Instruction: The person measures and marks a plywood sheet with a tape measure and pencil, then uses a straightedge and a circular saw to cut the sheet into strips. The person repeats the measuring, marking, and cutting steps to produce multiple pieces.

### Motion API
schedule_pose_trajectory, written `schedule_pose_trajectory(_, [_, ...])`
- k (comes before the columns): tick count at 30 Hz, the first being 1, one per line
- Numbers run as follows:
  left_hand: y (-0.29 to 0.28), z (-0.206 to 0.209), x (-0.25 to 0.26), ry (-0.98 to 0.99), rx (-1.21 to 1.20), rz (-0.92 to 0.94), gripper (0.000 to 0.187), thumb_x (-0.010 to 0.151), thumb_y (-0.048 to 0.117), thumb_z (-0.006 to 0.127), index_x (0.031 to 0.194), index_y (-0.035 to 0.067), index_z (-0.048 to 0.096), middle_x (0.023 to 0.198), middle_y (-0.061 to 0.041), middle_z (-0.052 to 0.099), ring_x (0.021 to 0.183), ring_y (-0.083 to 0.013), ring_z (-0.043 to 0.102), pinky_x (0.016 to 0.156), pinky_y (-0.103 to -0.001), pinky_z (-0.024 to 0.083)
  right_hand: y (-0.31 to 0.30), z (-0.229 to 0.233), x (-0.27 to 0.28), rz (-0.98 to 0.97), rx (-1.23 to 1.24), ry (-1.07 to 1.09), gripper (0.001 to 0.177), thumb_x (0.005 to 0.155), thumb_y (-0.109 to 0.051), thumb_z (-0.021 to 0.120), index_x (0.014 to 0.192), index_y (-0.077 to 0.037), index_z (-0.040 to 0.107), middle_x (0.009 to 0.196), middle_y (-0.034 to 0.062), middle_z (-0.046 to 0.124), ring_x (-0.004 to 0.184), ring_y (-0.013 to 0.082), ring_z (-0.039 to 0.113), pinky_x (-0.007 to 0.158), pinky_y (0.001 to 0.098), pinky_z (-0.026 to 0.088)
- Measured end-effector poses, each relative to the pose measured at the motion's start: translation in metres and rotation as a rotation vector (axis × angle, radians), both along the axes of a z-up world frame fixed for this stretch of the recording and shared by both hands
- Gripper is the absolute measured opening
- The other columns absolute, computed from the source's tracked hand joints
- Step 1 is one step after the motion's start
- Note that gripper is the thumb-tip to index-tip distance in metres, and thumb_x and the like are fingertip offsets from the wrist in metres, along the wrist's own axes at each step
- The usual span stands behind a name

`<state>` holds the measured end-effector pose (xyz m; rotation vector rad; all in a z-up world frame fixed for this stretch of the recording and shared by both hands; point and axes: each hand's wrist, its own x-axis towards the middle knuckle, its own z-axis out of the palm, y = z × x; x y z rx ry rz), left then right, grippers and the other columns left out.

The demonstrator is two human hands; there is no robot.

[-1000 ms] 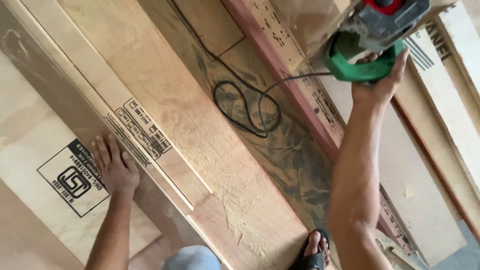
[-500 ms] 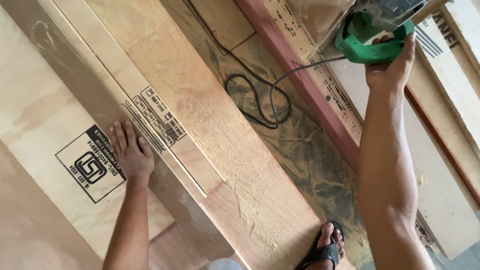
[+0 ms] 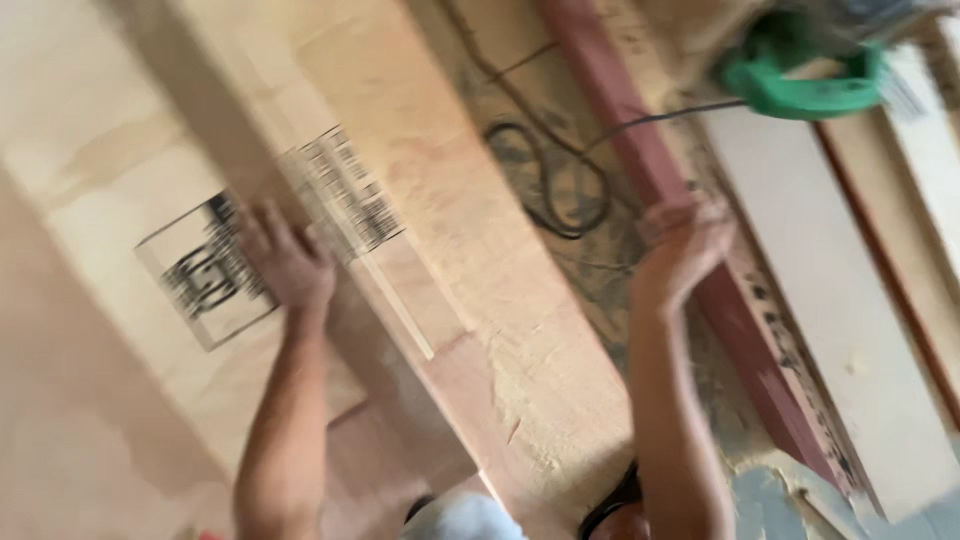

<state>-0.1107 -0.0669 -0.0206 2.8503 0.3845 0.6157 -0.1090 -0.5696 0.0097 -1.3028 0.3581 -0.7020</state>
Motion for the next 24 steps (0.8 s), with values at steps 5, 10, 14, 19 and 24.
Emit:
schedule_pose_trajectory(5, [-0.02, -0.012, -0.052, -0.066, -0.226, 0.128, 0.064, 0.107, 0.036, 0.048, 0.157, -0.003, 0.036, 0.161, -0.036, 0.032, 0.153, -0.053, 0.026, 0.127, -0.062, 0.018, 0.197, -0.048, -0.116, 0.678, -0.057, 0.408, 0.025, 0.105, -0.024, 0.057, 0.114, -0.002, 0.066, 0.093, 0.0072, 0.072, 0.077, 0.0182, 0.068, 0.065, 0.0311, 0.055])
schedule_pose_trajectory(10, [-0.058, -0.011, -0.139, -0.069, -0.409, 0.045, 0.06, 0.107, 0.028, 0.05, 0.157, -0.003, 0.038, 0.16, -0.026, 0.045, 0.155, -0.0408, 0.036, 0.132, -0.057, 0.021, 0.234, -0.039, -0.189, 0.691, -0.697, 0.688, 0.026, 0.097, -0.028, 0.068, 0.107, -0.005, 0.065, 0.084, 0.0104, 0.076, 0.07, 0.0221, 0.075, 0.061, 0.0348, 0.058])
schedule_pose_trajectory(14, [-0.078, -0.006, -0.158, -0.055, -0.378, 0.059, 0.066, 0.098, 0.028, 0.059, 0.152, -0.002, 0.039, 0.154, -0.029, 0.041, 0.148, -0.0437, 0.034, 0.125, -0.057, 0.021, 0.241, -0.044, -0.21, 0.79, -0.821, 0.794, 0.032, 0.096, -0.036, 0.07, 0.101, -0.004, 0.066, 0.081, 0.0143, 0.076, 0.068, 0.0293, 0.074, 0.061, 0.0416, 0.057])
schedule_pose_trajectory(19, [-0.086, -0.004, -0.17, -0.199, -0.55, 0.018, 0.066, 0.102, 0.025, 0.057, 0.158, -0.001, 0.033, 0.16, -0.028, 0.04, 0.152, -0.0432, 0.034, 0.126, -0.052, 0.027, 0.262, -0.035, -0.229, 0.661, -0.898, 0.682, 0.035, 0.096, -0.035, 0.066, 0.082, -0.004, 0.07, 0.071, 0.0199, 0.071, 0.06, 0.0361, 0.069, 0.058, 0.0482, 0.054])
schedule_pose_trajectory(24, [-0.069, -0.016, -0.186, -0.235, -0.8, 0.136, 0.054, 0.104, 0.034, 0.054, 0.139, -0.007, 0.05, 0.13, -0.03, 0.061, 0.12, -0.0432, 0.059, 0.102, -0.047, 0.049, 0.281, 0.0, -0.219, 0.661, -1.123, 0.448, 0.042, 0.101, -0.04, 0.064, 0.077, -0.005, 0.067, 0.065, 0.0213, 0.068, 0.058, 0.0407, 0.066, 0.057, 0.0507, 0.052])
